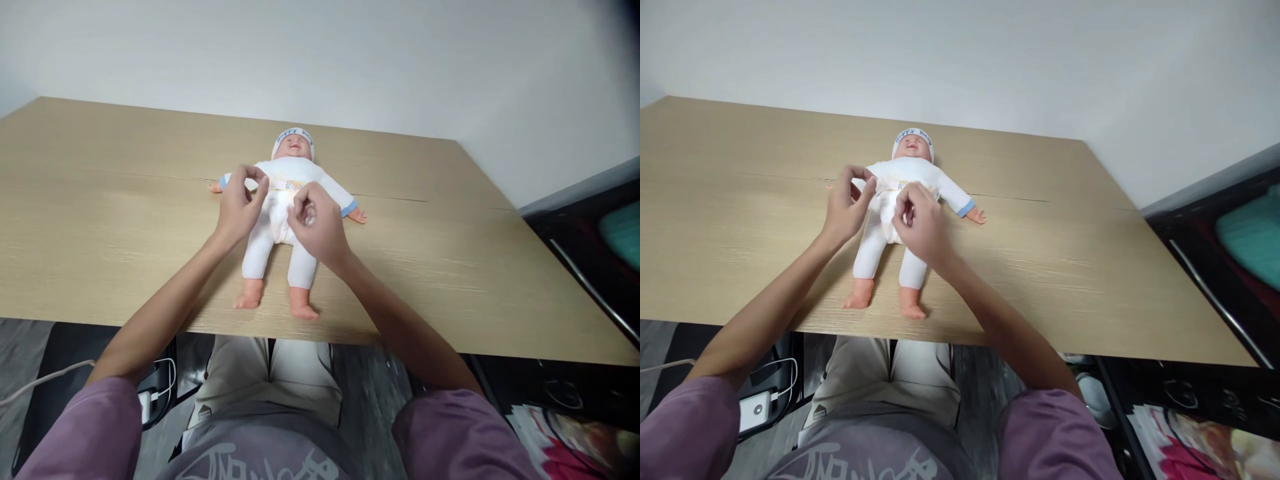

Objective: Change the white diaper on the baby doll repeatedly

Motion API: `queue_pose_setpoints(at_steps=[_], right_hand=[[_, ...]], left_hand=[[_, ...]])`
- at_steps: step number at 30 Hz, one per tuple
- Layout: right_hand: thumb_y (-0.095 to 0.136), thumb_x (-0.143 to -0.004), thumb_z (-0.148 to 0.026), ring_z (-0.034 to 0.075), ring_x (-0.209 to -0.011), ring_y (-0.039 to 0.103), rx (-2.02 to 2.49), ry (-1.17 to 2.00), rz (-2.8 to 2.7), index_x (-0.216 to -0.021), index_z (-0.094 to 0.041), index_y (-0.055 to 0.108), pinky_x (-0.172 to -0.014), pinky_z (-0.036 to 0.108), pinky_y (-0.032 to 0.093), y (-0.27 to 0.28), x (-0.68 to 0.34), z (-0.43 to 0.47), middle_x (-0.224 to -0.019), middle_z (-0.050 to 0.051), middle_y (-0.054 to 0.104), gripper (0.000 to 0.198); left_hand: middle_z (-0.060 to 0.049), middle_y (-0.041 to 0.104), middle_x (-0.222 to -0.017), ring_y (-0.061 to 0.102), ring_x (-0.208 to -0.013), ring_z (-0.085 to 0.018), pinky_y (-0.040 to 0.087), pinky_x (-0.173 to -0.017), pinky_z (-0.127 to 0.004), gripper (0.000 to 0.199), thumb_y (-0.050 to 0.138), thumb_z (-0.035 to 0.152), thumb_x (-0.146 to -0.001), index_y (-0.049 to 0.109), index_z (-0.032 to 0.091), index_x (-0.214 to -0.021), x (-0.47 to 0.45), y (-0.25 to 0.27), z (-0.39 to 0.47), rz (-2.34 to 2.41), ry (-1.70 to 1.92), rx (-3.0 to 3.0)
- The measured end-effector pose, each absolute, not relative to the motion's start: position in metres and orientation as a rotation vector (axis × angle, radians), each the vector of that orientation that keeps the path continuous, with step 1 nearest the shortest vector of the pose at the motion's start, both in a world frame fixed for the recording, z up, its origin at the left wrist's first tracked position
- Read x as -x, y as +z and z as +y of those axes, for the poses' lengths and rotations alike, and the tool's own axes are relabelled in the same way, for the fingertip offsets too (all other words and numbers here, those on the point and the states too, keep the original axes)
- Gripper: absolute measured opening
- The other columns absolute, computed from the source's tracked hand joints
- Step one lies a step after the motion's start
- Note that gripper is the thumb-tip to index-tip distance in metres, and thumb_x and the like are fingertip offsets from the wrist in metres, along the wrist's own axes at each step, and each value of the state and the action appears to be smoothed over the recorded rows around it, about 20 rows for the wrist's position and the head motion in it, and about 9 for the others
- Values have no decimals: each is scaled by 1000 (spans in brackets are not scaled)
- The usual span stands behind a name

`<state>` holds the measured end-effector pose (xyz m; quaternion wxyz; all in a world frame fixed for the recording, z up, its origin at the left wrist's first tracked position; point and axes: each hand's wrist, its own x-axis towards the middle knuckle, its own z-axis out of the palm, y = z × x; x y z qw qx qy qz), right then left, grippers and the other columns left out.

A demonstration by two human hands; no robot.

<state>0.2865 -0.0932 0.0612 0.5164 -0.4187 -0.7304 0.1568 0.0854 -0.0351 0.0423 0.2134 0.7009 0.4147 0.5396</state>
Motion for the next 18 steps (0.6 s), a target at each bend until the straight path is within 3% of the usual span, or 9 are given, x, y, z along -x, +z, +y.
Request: queue_pose_setpoints(at_steps=[5, 8, 12, 18], right_hand=[[79, -109, -46, 23, -94, 71, 1002, 599, -2095, -106, -27, 63, -85, 37, 58, 46, -308, -164, -110, 5, 75, 25], [78, -111, -44, 25, -100, 76, 1206, 580, -2147, -111, -26, 67, -91, 38, 55, 33, -321, -166, -111, 6, 81, 22], [79, -111, -40, 25, -90, 76, 1479, 419, -2064, -113, -24, 72, -80, 35, 46, 26, -323, -147, -96, 5, 82, 18], [76, -112, -39, 24, -83, 69, 1592, 269, -2045, -101, -24, 75, -71, 35, 34, 24, -309, -135, -93, 4, 79, 19]], left_hand=[[-4, 76, -92, 68, -88, -25, 45, -92, -43, 33, 59, 50, -117, 66, 23, -100, -79, 50, -103, 1121, 933, -2317], [-5, 79, -98, 70, -97, -30, 43, -98, -47, 28, 63, 49, -113, 66, 23, -103, -70, 37, -112, 1236, 711, -2382], [-6, 77, -97, 67, -90, -29, 44, -94, -44, 36, 72, 57, -105, 61, 23, -109, -66, 30, -100, 1337, 714, -2342], [2, 62, -69, 49, -64, -18, 37, -78, -37, 48, 73, 56, -105, 47, 25, -79, -75, 31, -86, 1313, 724, -2314]])
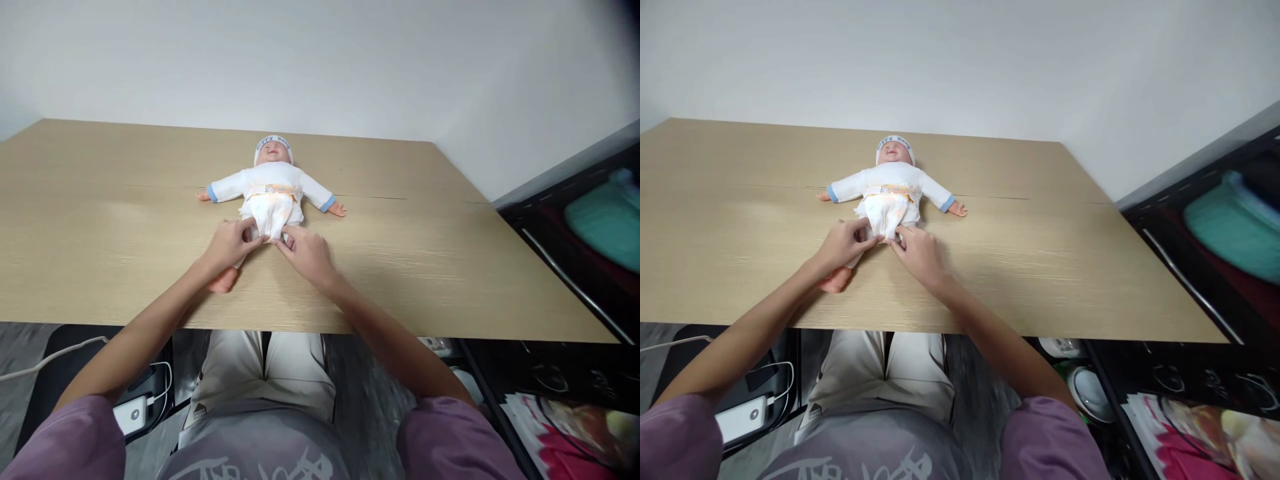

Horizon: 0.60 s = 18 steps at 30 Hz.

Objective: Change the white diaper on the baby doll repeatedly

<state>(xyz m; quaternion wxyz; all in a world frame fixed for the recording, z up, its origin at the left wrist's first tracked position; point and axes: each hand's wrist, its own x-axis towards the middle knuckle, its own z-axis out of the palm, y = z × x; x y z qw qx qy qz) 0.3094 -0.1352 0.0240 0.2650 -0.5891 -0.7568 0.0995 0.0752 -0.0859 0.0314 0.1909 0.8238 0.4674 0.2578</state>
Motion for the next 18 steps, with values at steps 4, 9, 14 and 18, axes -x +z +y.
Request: queue_pose_setpoints(at_steps=[4, 9, 14, 18], right_hand=[[77, -111, -35, 23, -86, 69, 1539, 239, -2028, -98, -23, 76, -73, 35, 37, 18, -308, -133, -102, 4, 79, 18], [73, -112, -37, 25, -96, 73, 1480, 193, -2034, -106, -24, 78, -76, 35, 44, 15, -308, -133, -123, 8, 80, 15], [70, -111, -34, 31, -111, 73, 1375, 240, -2056, -114, -25, 73, -89, 40, 51, 13, -311, -137, -127, 11, 80, 10], [73, -107, -37, 34, -108, 73, 1379, 343, -2014, -111, -26, 66, -88, 42, 52, 11, -313, -136, -115, 10, 81, 13]], left_hand=[[1, 62, -73, 53, -70, -20, 41, -82, -38, 46, 71, 52, -106, 48, 24, -77, -72, 23, -80, 1226, 767, -2354], [-11, 71, -123, 67, -114, -29, 53, -103, -44, 26, 68, 46, -108, 64, 23, -97, -70, 21, -81, 1070, 931, -2369], [-7, 68, -105, 63, -105, -29, 51, -98, -44, 28, 67, 45, -109, 59, 24, -92, -71, 26, -83, 1029, 900, -2321], [-4, 62, -91, 58, -96, -28, 47, -90, -43, 32, 69, 46, -106, 54, 25, -87, -70, 25, -83, 1095, 889, -2274]])
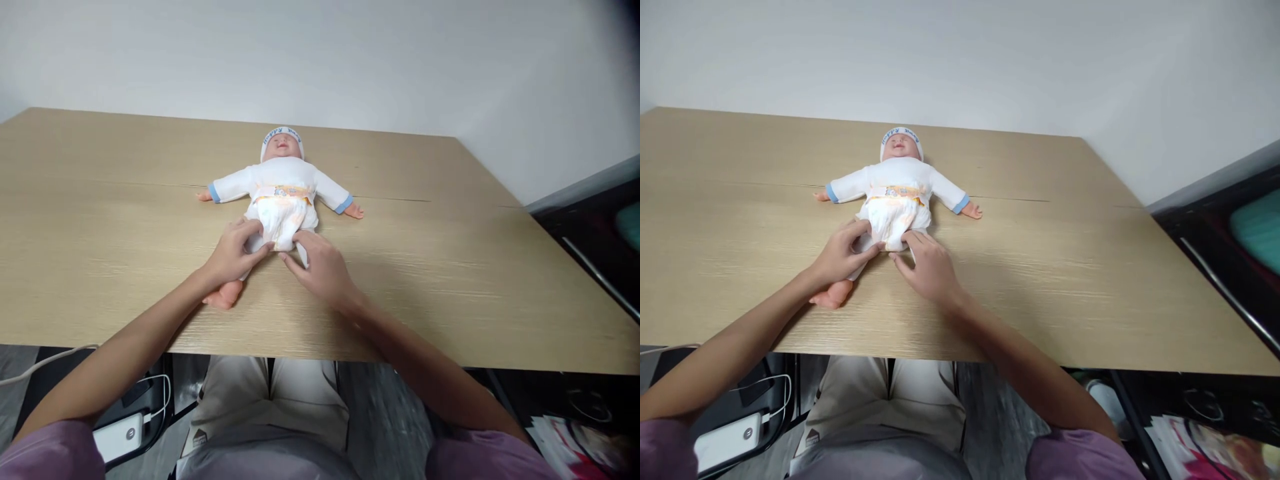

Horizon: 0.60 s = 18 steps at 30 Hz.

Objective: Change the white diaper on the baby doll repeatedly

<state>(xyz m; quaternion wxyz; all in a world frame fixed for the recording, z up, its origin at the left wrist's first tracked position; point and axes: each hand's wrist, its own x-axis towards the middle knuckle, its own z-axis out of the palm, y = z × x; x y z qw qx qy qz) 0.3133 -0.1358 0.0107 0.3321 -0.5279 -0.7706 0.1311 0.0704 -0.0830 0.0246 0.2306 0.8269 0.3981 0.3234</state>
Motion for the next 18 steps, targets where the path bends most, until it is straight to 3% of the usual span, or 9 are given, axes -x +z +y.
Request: queue_pose_setpoints(at_steps=[4, 9, 13, 18], right_hand=[[79, -101, -41, 27, -88, 73, 1437, 527, -1807, -112, -28, 59, -76, 38, 49, 10, -314, -133, -105, 5, 79, 26], [84, -93, -46, 17, -65, 59, 1436, 605, -1614, -118, -29, 52, -69, 37, 47, 12, -313, -134, -110, 2, 80, 44], [90, -89, -50, 22, -78, 71, 1442, 581, -1574, -113, -29, 50, -75, 38, 51, 17, -317, -136, -109, 2, 82, 51], [94, -90, -51, 29, -97, 79, 1491, 601, -1587, -109, -29, 58, -84, 41, 54, 20, -324, -134, -105, 4, 86, 46]], left_hand=[[-4, 65, -100, 59, -96, -26, 47, -88, -40, 28, 77, 46, -100, 60, 24, -98, -72, 19, -84, 1151, 965, -2091], [1, 58, -96, 54, -87, -19, 46, -81, -34, 45, 89, 47, -90, 52, 25, -101, -75, 10, -82, 1157, 1056, -1793], [-1, 63, -104, 61, -95, -20, 50, -87, -33, 56, 97, 46, -81, 52, 25, -108, -76, 5, -81, 1180, 1115, -1633], [-6, 74, -119, 72, -110, -25, 56, -101, -40, 59, 101, 43, -78, 64, 24, -120, -74, 8, -86, 1194, 1112, -1576]])
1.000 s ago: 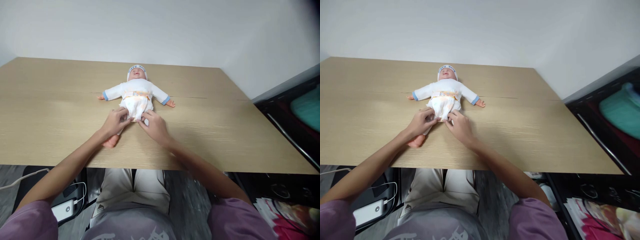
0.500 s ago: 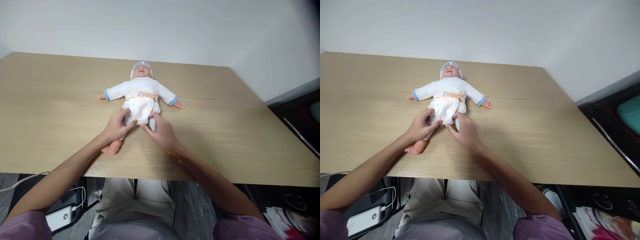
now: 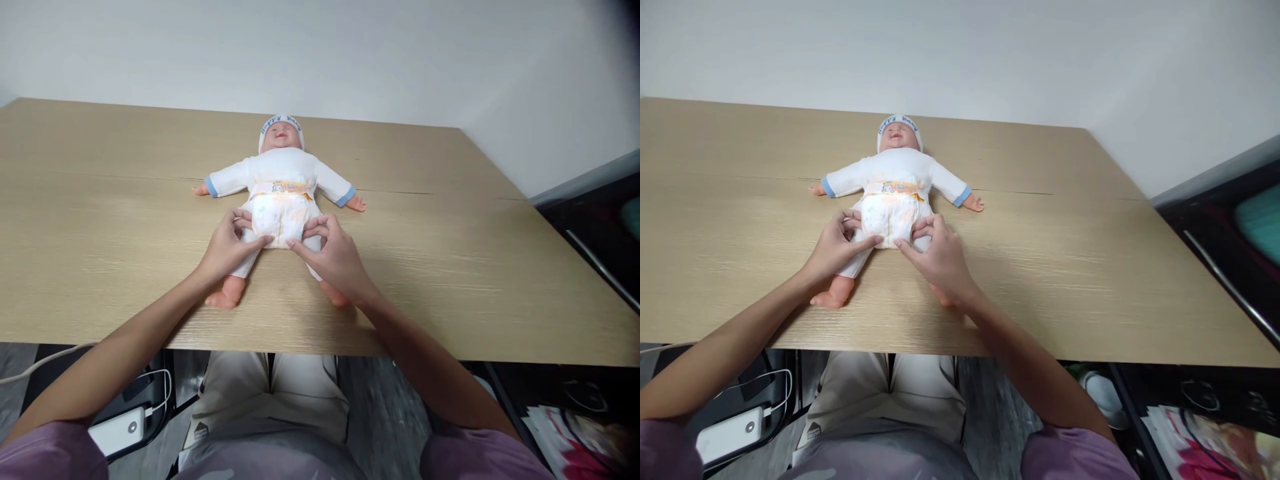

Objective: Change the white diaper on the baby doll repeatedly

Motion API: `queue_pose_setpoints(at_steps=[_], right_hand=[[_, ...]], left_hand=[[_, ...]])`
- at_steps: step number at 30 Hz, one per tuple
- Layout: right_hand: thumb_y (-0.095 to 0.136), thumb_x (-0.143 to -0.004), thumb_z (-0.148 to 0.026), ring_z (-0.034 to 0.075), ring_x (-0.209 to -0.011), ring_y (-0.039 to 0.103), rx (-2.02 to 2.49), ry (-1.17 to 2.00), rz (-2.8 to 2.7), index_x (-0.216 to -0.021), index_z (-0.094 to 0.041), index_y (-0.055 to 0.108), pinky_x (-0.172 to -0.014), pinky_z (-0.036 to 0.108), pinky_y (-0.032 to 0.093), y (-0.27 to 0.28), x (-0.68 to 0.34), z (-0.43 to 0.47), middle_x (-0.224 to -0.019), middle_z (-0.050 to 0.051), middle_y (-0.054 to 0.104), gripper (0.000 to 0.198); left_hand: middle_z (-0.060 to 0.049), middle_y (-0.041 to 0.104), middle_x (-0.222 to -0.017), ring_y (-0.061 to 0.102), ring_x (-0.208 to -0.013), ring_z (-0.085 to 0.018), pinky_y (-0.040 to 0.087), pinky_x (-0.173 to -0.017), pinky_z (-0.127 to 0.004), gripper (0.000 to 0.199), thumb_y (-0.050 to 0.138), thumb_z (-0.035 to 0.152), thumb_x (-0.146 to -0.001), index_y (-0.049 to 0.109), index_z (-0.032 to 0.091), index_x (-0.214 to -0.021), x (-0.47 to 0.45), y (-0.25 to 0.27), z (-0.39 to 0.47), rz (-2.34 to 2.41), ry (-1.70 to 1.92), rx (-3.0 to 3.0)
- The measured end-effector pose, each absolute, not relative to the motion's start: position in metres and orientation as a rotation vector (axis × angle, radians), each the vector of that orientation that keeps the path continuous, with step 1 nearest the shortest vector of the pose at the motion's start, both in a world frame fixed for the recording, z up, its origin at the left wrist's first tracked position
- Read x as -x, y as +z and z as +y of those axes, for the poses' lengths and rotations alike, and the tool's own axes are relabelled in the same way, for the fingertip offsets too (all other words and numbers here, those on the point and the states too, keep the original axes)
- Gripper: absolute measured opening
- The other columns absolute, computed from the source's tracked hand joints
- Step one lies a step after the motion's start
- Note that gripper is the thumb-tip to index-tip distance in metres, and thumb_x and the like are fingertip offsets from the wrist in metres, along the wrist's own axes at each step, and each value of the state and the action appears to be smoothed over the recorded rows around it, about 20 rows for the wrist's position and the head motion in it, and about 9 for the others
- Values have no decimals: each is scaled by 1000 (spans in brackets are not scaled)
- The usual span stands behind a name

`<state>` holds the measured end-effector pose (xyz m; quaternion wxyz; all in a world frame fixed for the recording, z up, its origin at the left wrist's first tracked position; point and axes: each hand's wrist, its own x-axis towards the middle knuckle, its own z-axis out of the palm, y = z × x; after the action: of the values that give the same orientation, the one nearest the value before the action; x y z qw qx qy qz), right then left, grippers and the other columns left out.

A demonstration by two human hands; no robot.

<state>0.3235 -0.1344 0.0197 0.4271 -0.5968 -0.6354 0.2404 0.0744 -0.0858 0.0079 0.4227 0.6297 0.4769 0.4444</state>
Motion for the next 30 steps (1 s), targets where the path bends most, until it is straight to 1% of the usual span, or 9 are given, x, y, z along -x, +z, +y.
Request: queue_pose_setpoints(at_steps=[3, 5, 8, 13, 18, 21, 24, 26, 30], right_hand=[[92, -95, -49, 29, -97, 79, 1494, 571, -1628, -104, -28, 66, -87, 43, 54, 19, -325, -134, -105, 4, 87, 34], [90, -98, -47, 30, -98, 78, 1491, 514, -1689, -102, -28, 71, -92, 45, 53, 18, -325, -134, -105, 5, 87, 26], [87, -100, -48, 32, -99, 74, 1489, 431, -1776, -99, -28, 77, -97, 50, 52, 15, -323, -133, -104, 6, 87, 22], [82, -101, -54, 30, -96, 69, 1453, 525, -1759, -89, -27, 75, -96, 47, 53, 14, -323, -129, -95, 5, 82, 31], [78, -100, -69, 26, -86, 68, 1424, 866, -1564, -98, -25, 80, -82, 39, 54, 19, -325, -127, -91, 2, 80, 44], [77, -100, -70, 26, -87, 68, 1411, 866, -1568, -98, -25, 79, -81, 38, 55, 20, -324, -128, -92, 2, 79, 45], [76, -101, -66, 26, -88, 65, 1423, 711, -1665, -83, -26, 69, -86, 41, 55, 17, -321, -127, -86, 2, 74, 45], [75, -102, -64, 27, -91, 65, 1424, 633, -1718, -78, -26, 63, -92, 43, 55, 15, -320, -126, -86, 3, 72, 47], [72, -105, -66, 30, -100, 69, 1396, 697, -1701, -86, -26, 72, -103, 48, 56, 10, -321, -122, -97, 5, 78, 44]], left_hand=[[-7, 79, -116, 74, -108, -26, 56, -99, -41, 48, 100, 47, -83, 73, 22, -114, -73, 13, -89, 1203, 1044, -1636], [-6, 80, -110, 73, -102, -26, 54, -94, -40, 41, 97, 51, -87, 77, 21, -107, -71, 16, -89, 1210, 987, -1696], [-5, 81, -103, 70, -95, -25, 53, -87, -39, 40, 93, 58, -91, 81, 21, -103, -70, 18, -86, 1191, 904, -1739], [-8, 81, -104, 73, -94, -26, 57, -83, -40, 49, 93, 66, -90, 83, 21, -106, -70, 17, -77, 1048, 868, -1573], [-10, 82, -102, 75, -96, -29, 61, -80, -42, 50, 93, 69, -90, 83, 23, -107, -72, 18, -79, 1002, 911, -1446], [-9, 83, -106, 75, -98, -28, 60, -82, -41, 50, 93, 68, -90, 84, 23, -107, -73, 18, -81, 1016, 916, -1458], [-9, 84, -111, 75, -100, -26, 57, -87, -39, 47, 95, 64, -89, 86, 21, -107, -74, 17, -81, 1033, 912, -1495], [-8, 85, -110, 74, -99, -25, 56, -89, -39, 45, 95, 62, -90, 88, 20, -106, -75, 17, -82, 1054, 908, -1530], [-7, 85, -108, 73, -99, -26, 57, -91, -41, 41, 94, 60, -92, 88, 21, -104, -77, 19, -84, 1078, 920, -1563]])
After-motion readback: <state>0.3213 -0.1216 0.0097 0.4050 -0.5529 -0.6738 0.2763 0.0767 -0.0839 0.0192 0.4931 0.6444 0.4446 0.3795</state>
